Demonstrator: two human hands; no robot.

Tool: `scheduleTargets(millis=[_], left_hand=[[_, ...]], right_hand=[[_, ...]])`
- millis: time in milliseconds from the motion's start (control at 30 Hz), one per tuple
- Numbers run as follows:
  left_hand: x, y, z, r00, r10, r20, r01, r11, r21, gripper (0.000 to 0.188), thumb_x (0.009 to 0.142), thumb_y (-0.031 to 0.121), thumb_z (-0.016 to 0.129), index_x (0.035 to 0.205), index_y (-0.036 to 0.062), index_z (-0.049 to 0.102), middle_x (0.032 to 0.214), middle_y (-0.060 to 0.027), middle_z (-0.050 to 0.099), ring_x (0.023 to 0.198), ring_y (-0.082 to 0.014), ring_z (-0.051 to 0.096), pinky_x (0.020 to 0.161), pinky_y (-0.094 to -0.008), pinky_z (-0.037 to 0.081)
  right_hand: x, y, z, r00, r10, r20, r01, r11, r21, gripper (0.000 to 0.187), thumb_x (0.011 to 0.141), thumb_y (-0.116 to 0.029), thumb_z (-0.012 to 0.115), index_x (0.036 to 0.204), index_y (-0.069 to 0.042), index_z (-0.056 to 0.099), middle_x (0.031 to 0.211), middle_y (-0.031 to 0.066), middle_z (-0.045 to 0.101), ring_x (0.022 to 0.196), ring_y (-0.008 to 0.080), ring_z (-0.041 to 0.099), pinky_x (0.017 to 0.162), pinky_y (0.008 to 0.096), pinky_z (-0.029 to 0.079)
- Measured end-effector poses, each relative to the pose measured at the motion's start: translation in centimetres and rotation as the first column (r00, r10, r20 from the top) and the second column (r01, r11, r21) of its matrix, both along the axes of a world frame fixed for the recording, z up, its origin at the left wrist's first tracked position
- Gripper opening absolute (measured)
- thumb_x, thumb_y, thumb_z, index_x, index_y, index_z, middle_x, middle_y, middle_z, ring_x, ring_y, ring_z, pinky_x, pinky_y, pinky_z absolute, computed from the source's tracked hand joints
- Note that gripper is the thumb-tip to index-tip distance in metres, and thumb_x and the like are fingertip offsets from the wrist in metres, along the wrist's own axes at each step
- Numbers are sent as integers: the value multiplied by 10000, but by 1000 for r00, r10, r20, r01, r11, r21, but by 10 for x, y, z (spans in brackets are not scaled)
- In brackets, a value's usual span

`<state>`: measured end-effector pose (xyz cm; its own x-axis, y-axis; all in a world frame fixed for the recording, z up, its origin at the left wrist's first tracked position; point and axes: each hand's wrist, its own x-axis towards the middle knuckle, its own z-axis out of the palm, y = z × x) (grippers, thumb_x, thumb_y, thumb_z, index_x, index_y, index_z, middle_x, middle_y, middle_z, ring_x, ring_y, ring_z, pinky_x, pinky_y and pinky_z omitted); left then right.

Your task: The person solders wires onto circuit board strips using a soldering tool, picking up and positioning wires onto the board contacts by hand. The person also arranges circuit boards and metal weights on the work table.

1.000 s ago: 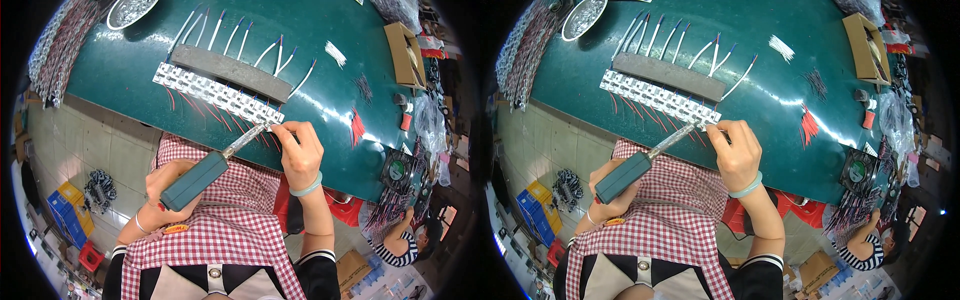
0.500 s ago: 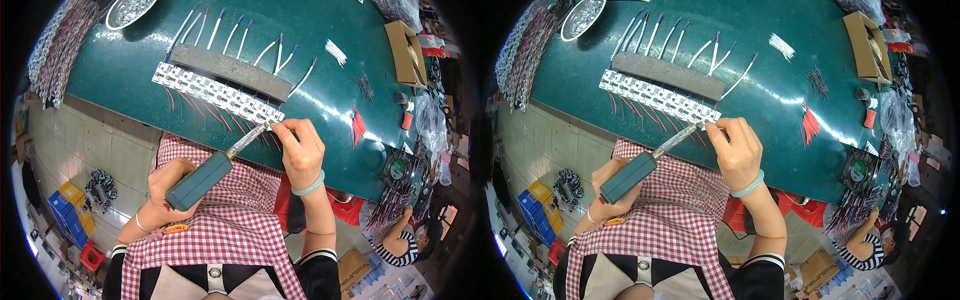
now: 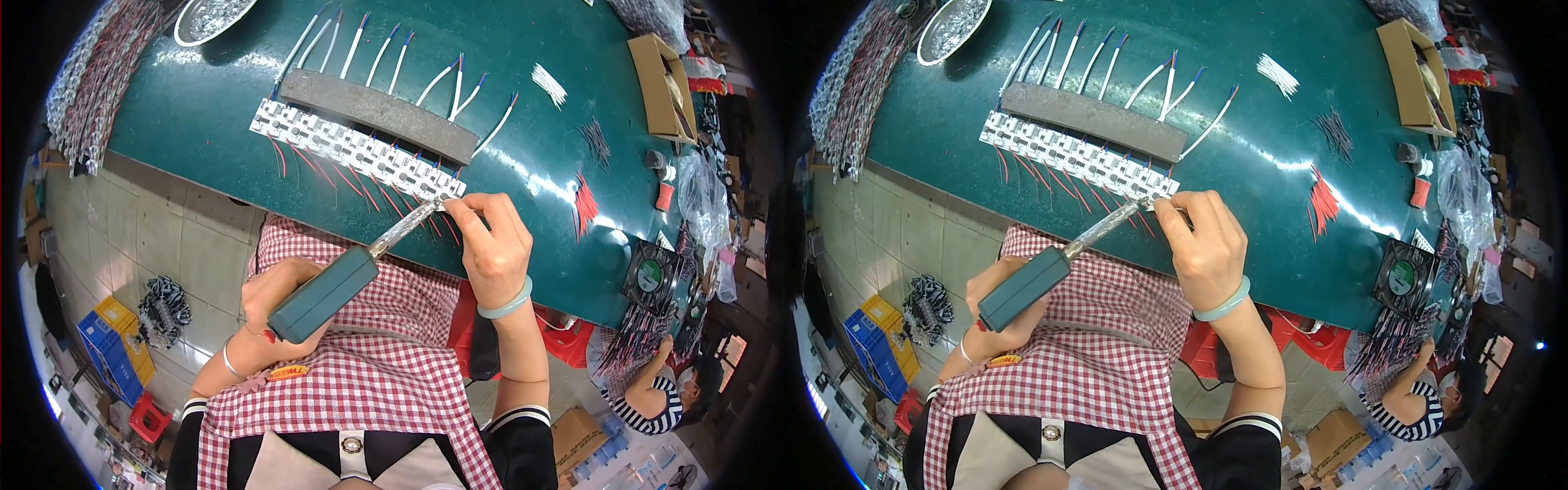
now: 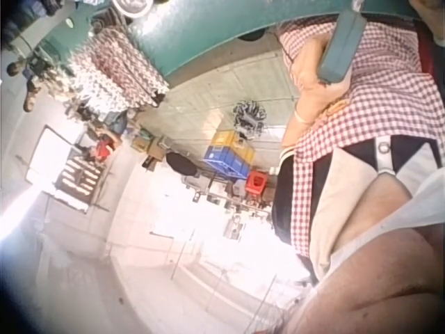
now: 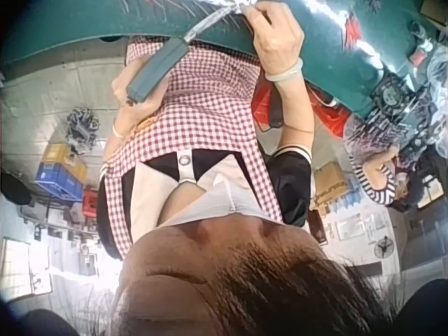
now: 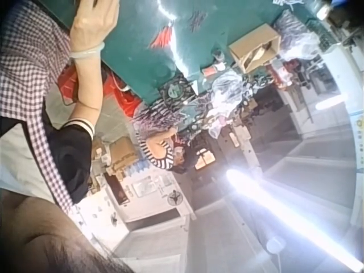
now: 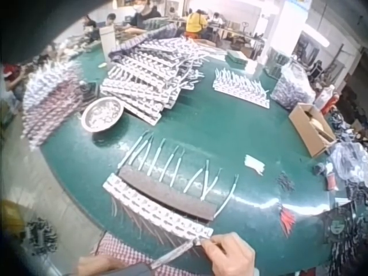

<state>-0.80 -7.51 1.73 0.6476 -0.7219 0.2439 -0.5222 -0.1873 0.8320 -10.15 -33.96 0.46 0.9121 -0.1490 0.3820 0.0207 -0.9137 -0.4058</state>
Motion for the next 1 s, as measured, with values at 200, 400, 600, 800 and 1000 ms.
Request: scheduleTargets(millis=[200, 400, 600, 800, 1000], left_hand=[[0, 1, 1, 1000, -1, -28, 3, 999, 54, 237, 651, -5, 766, 846, -62, 646, 808, -165, 688, 683, -272, 709, 628, -309, 565], [2, 3, 0, 1000, -22, 17, 23, 1000, -21, 264, 631, -9, 768, 850, -71, 635, 781, -172, 670, 663, -277, 695, 601, -317, 553], [1, 4, 7, 997, 44, -71, -47, 998, -41, 173, 721, -43, 738, 874, -85, 668, 811, -168, 650, 683, -270, 679, 605, -342, 536], [4, 7, 9, 999, 44, 25, -44, 999, -4, 221, 747, -14, 743, 946, -93, 687, 858, -180, 675, 718, -280, 693, 651, -342, 545], [3, 14, 11, 996, 87, -28, -86, 995, 47, 219, 754, -10, 742, 952, -87, 690, 862, -182, 676, 690, -268, 678, 626, -336, 524]], right_hand=[[2, 0, 3, 1000, -3, 0, 3, 1000, 25, 294, 670, 100, 710, 944, -5, 708, 827, 102, 624, 718, 248, 622, 590, 345, 504], [2, 0, 4, 1000, 0, -7, 1, 1000, 28, 288, 673, 100, 708, 941, -5, 707, 827, 103, 630, 716, 249, 625, 589, 346, 506], [2, 1, 5, 1000, -5, -18, 5, 1000, 27, 276, 682, 97, 713, 936, -10, 707, 830, 100, 629, 718, 247, 625, 592, 346, 503], [-2, 2, 7, 999, -29, -38, 28, 999, -16, 250, 697, 48, 709, 935, -26, 707, 853, 79, 629, 757, 241, 624, 633, 348, 489], [-10, 8, 22, 996, -79, 41, 82, 994, -74, 276, 680, 17, 715, 949, -42, 723, 845, 56, 633, 804, 236, 635, 685, 354, 459]])
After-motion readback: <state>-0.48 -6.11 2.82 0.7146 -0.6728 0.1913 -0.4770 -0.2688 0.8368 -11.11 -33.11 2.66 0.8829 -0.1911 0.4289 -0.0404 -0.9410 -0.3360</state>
